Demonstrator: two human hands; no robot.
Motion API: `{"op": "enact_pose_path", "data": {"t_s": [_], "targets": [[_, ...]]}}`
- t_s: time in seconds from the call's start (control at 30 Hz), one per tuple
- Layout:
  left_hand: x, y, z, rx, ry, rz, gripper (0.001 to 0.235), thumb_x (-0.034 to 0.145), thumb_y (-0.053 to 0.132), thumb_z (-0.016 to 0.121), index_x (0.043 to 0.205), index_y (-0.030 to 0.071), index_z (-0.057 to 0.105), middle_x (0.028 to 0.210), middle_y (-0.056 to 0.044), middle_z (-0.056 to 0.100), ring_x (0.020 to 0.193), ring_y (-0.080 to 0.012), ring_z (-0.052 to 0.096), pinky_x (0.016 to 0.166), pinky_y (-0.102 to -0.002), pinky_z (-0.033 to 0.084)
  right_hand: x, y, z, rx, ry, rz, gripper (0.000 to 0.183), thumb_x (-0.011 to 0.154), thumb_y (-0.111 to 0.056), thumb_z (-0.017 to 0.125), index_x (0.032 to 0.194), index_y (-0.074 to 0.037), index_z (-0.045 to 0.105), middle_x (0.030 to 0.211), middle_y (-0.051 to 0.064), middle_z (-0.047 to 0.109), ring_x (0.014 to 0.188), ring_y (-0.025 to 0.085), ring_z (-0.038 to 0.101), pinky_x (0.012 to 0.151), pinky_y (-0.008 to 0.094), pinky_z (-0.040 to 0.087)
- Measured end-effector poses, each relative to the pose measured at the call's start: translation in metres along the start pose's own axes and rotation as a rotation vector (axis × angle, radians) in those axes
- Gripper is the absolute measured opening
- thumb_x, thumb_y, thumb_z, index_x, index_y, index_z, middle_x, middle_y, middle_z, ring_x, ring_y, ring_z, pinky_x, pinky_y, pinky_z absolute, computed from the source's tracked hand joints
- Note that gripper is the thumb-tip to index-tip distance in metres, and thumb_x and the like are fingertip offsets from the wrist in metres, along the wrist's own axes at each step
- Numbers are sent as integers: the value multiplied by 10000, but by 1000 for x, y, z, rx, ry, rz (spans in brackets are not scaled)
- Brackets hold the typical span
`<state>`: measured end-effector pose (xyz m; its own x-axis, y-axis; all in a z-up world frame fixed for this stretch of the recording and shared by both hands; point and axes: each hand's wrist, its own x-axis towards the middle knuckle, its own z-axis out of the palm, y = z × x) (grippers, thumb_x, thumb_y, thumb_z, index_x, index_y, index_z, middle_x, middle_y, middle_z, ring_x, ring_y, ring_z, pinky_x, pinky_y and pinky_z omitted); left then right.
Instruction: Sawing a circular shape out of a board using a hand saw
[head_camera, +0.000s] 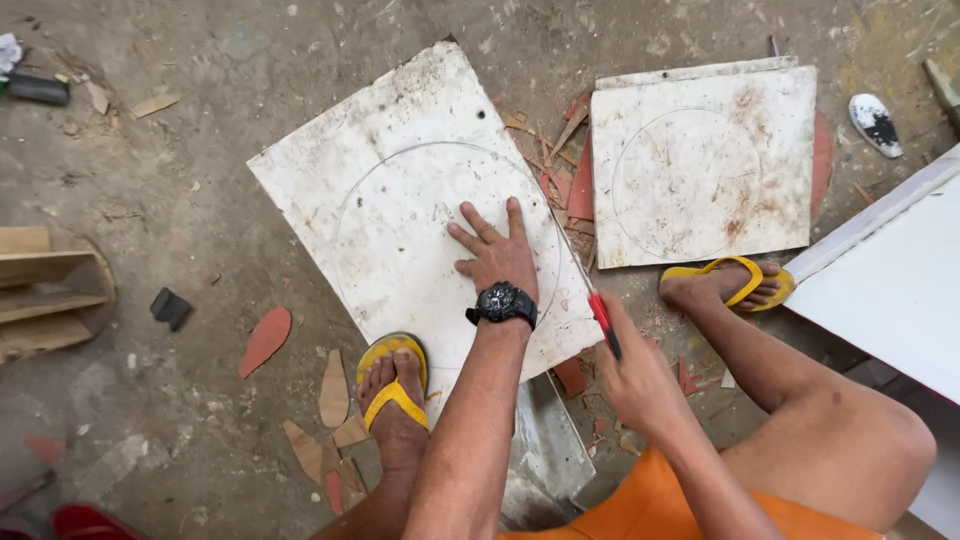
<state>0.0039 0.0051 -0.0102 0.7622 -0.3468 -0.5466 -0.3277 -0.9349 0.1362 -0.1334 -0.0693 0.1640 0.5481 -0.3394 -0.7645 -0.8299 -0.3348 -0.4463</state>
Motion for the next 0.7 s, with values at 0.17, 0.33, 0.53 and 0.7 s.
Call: {"op": "enact_pose_path", "data": {"t_s": [0.17,0.33,0.53,0.7], "targets": [[-6,1,-1,-6,-28,-10,799,1008,-42,478,1665,195,91,1610,-453,-49,1451,-707,55,989,-776,393,-39,33,0,21,-12,114,668,975,-206,452,1606,-314,259,1456,306,497,1252,553,553,1055,708,471],[-3,3,1,-12,-14,-23,794,1010,-36,468,1664,204,88,1616,-444,-44,1457,-701,46,990,-776,390,39,2,8,-15,40,-78,652,988,-162,435,1614,-198,252,1540,282,415,1313,485,511,1096,650,423],[3,5,10,-31,23,-34,785,1011,-25,469,1663,220,106,1620,-444,-47,1459,-703,38,980,-785,384,89,3,18,-101,71,-169,668,981,-230,451,1611,-248,233,1386,382,517,1230,582,534,1068,659,427],[5,7,20,40,49,-68,770,1019,28,508,1660,247,143,1630,-432,3,1458,-698,76,959,-778,398,9,-15,6,-74,40,4,691,957,-277,408,1616,-316,205,1330,408,539,1222,606,522,1069,694,403]]}}
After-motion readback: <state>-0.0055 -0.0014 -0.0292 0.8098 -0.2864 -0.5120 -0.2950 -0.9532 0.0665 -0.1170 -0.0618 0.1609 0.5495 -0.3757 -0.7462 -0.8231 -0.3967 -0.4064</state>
